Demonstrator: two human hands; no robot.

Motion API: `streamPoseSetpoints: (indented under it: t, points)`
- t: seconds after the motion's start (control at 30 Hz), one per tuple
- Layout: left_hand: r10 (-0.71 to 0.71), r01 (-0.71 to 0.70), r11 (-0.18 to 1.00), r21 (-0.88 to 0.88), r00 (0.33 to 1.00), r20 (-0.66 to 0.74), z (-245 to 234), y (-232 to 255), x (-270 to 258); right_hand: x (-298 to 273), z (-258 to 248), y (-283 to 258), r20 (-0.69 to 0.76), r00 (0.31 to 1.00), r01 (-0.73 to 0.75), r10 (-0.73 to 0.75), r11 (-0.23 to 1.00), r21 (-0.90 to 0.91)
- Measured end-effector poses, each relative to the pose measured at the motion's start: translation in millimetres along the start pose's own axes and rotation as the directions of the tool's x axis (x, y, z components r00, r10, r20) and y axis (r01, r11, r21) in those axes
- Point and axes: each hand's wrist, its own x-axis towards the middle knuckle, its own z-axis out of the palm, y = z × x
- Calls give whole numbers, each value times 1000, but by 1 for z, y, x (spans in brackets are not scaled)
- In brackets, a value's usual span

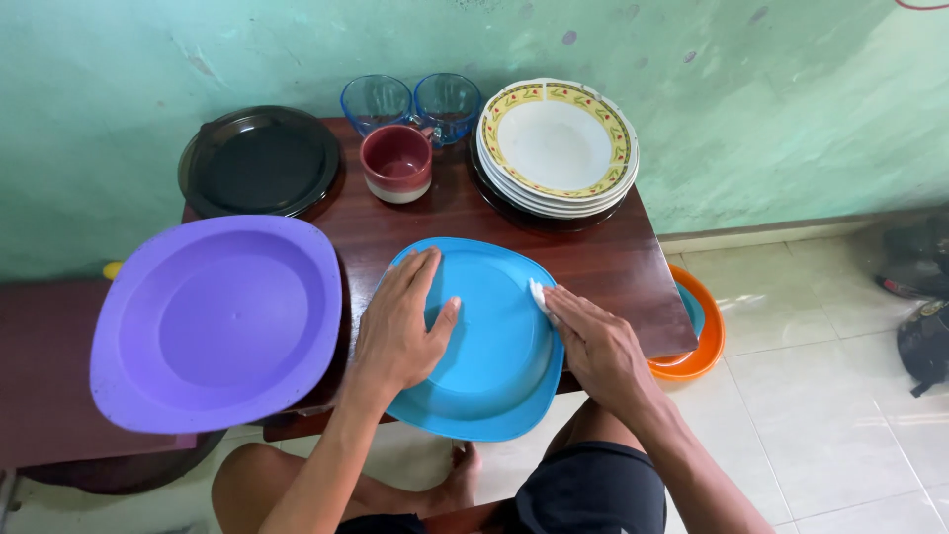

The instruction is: The recorder is wiping individual plastic plates with a small white cloth and placing them on a table.

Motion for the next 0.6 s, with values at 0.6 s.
streamPoseSetpoints:
  t: [0.6]
  points:
    - [3, 22, 992, -124, 981, 195, -14, 12, 15, 75, -10, 15, 350, 936, 90, -47, 990, -108]
